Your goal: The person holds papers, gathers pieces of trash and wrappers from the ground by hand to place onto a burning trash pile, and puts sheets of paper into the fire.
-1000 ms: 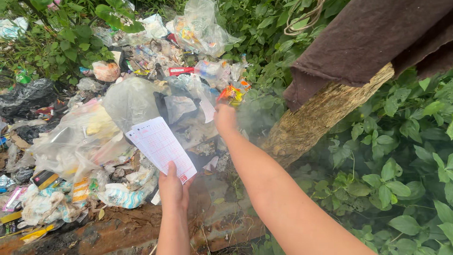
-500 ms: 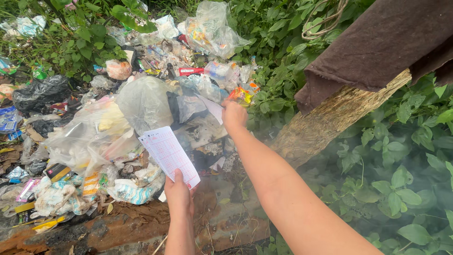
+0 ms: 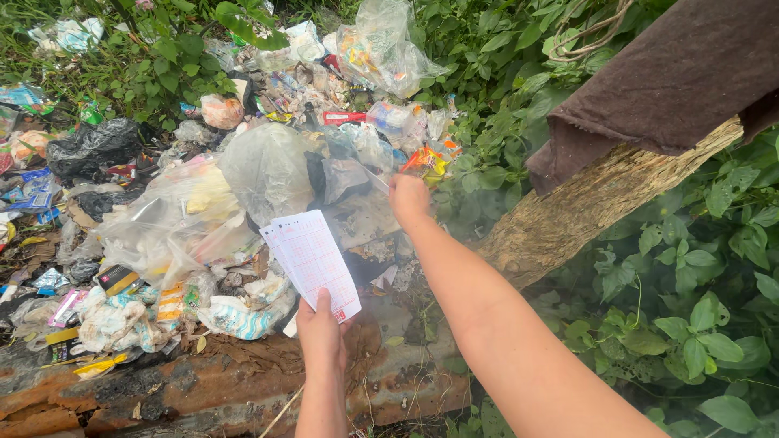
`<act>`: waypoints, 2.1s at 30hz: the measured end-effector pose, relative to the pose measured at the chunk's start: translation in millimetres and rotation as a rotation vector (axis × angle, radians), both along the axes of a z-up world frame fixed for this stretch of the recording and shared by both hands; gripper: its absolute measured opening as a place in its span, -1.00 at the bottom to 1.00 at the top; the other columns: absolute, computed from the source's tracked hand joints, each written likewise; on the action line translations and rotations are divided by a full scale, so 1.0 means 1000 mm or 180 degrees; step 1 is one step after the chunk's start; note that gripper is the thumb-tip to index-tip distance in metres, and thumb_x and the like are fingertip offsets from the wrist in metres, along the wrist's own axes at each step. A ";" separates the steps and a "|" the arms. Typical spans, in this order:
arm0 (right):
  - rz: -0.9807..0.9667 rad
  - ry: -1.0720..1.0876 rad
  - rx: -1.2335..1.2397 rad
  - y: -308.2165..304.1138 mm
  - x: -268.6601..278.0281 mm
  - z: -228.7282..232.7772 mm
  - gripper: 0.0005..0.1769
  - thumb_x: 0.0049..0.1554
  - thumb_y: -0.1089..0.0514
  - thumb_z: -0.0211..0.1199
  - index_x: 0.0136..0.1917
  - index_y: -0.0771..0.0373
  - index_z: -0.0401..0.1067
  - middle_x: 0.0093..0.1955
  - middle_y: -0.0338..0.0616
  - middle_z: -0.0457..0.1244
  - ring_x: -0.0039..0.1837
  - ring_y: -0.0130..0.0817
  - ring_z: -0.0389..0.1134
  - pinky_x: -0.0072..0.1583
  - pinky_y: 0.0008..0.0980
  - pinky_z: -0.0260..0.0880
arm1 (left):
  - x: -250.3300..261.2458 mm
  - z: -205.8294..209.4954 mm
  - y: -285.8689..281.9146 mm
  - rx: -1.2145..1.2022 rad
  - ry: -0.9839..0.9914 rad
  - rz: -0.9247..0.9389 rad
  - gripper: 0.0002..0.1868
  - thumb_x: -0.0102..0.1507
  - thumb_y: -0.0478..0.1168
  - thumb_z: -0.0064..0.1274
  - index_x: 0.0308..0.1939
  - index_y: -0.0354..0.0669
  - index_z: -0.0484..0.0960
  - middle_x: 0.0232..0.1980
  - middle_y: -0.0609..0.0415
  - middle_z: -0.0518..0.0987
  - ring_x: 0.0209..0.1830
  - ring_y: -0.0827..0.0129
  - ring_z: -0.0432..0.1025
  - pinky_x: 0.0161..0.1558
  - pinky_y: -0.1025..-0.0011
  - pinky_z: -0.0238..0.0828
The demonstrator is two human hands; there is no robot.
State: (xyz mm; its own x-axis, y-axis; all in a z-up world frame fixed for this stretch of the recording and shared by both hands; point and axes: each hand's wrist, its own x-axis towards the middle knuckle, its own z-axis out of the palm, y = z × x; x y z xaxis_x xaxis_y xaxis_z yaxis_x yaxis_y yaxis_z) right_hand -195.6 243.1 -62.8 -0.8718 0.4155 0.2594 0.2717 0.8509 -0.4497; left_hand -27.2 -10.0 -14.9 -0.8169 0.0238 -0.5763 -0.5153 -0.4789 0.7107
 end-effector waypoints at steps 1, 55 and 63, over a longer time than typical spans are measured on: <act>0.0030 -0.0086 -0.0072 0.000 0.000 -0.002 -0.84 0.05 0.19 0.34 -0.06 0.11 0.62 -0.07 0.05 0.41 0.03 0.06 0.44 0.10 -0.04 0.43 | 0.000 -0.001 0.000 -0.0043 0.0026 0.0019 -0.64 0.44 -0.15 -0.24 0.28 -0.12 0.43 0.10 0.00 0.64 -0.07 0.24 0.58 -0.12 0.16 0.51; 0.1121 -0.0754 -0.2050 -0.221 0.265 0.097 -0.65 0.14 0.02 0.27 0.14 0.22 0.55 -0.01 -0.12 0.43 -0.04 -0.34 0.50 -0.01 -0.33 0.48 | 0.074 0.022 -0.097 0.0349 0.0240 0.0702 -0.61 0.43 -0.20 -0.26 0.32 -0.15 0.40 0.15 -0.02 0.58 0.02 0.23 0.56 -0.13 0.16 0.61; 0.1077 -0.0785 -0.1387 -0.269 0.273 0.156 -0.72 0.03 -0.01 0.38 -0.05 0.17 0.60 -0.13 -0.13 0.43 -0.11 -0.25 0.51 -0.03 -0.27 0.47 | 0.080 0.017 -0.113 0.0095 0.0130 0.0770 -0.64 0.45 -0.18 -0.22 0.31 -0.13 0.43 0.08 -0.01 0.60 -0.06 0.28 0.52 -0.21 0.27 0.49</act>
State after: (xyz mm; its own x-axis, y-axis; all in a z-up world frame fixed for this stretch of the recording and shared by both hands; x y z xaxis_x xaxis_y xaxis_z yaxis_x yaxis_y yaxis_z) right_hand 77.4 -25.8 93.6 -0.9869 0.1273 -0.0989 0.1587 0.6599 -0.7344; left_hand 52.5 -122.5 1.8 -0.8236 -0.1588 -0.5445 -0.3542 -0.6058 0.7124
